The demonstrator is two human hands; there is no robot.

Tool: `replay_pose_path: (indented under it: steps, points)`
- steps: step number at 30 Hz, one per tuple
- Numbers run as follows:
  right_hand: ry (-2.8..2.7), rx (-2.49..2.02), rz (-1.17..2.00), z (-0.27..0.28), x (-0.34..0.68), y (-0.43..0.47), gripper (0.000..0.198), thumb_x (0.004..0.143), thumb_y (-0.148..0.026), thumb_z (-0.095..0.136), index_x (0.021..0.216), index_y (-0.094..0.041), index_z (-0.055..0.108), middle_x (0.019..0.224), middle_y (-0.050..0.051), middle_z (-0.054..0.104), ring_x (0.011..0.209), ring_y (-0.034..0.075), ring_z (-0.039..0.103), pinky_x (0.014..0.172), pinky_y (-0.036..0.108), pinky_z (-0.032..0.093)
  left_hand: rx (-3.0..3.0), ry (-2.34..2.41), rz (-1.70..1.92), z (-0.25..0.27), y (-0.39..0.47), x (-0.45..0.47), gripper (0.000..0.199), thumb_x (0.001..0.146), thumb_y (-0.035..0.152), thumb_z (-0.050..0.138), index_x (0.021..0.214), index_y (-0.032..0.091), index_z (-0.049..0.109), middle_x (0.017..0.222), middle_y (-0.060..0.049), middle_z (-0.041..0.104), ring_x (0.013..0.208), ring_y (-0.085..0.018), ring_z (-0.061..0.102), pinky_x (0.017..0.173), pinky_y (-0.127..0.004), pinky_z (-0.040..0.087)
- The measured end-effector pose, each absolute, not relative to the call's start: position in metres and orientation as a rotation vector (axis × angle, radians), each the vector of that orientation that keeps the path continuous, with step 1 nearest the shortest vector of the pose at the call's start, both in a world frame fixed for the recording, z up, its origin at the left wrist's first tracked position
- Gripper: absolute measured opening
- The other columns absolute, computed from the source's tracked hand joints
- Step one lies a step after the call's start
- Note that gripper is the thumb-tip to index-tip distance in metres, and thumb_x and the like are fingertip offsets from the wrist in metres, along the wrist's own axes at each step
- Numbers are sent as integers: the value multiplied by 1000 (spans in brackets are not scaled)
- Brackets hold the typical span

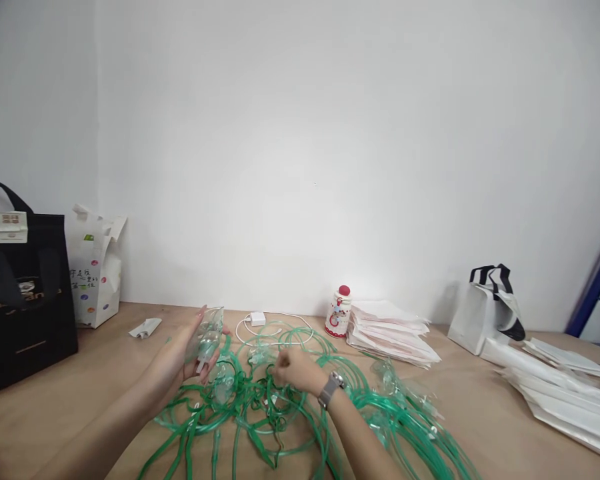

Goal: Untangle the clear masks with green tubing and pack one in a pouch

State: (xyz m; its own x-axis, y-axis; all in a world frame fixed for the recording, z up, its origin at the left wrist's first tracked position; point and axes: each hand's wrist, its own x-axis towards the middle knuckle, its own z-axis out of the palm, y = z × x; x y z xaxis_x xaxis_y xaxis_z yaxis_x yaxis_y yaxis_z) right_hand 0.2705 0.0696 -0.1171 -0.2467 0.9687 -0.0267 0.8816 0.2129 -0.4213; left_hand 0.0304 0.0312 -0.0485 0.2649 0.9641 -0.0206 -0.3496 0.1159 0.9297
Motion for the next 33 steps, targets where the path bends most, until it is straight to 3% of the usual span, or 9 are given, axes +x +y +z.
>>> replay_pose_path:
  steps: [5,11,17,20,23,25,27,29,33]
  points:
    - [-2331,-1899,505,-136,274,51,18,83,-30,61,88,-13,62,89,3,63,82,17,61,74,37,50,1010,823,1162,-45,37,24,51,80,51,52,118,17,50,57,1,59,46,-18,58,40,-27,46]
    - [-2374,-1834,533,-150,279,49,15,85,-27,59,85,-13,62,91,3,63,83,16,60,75,36,50,896,776,1142,-50,32,25,57,79,58,49,117,16,49,59,2,54,43,-10,50,33,-16,33]
    - [-2351,-1732,526,-151,275,52,16,84,-28,60,82,-13,62,90,3,63,84,17,60,76,36,49,776,623,1036,-50,42,20,54,91,51,30,108,7,56,63,-4,52,43,-6,41,30,-12,20]
    - [-2288,-1705,515,-140,276,54,17,89,-28,53,90,-13,61,87,3,64,80,16,61,73,34,50,771,598,1108,-36,43,15,47,92,46,32,112,12,57,64,-2,51,45,-7,43,35,-13,32]
    - [-2276,-1705,517,-126,279,55,18,92,-25,48,99,-13,59,86,2,64,77,15,62,70,32,51,832,557,1318,-17,33,14,29,89,34,49,113,22,60,80,-2,57,64,-10,56,53,-16,49]
    - [-2327,-1738,532,-119,281,54,16,89,-25,53,95,-13,62,79,1,64,72,14,62,68,31,51,891,510,1361,-7,24,15,26,83,26,59,107,20,64,91,-3,61,75,-12,59,62,-19,53]
    - [-2396,-1781,543,-117,280,54,15,86,-26,57,91,-13,63,76,0,64,69,14,62,68,32,51,892,520,1282,-4,18,16,28,78,24,64,105,16,66,86,-6,63,73,-15,61,56,-21,54]
    - [-2461,-1830,535,-117,276,53,15,85,-27,60,91,-14,63,80,1,65,73,15,62,70,33,51,818,559,1158,-7,19,18,27,74,26,68,99,14,67,83,-8,65,69,-16,63,41,-16,48]
    - [-2528,-1954,479,-124,263,53,15,83,-27,62,90,-14,63,89,3,65,81,17,62,75,36,51,675,634,978,-23,31,20,21,70,30,73,82,15,67,83,-10,68,58,-15,65,23,-7,19]
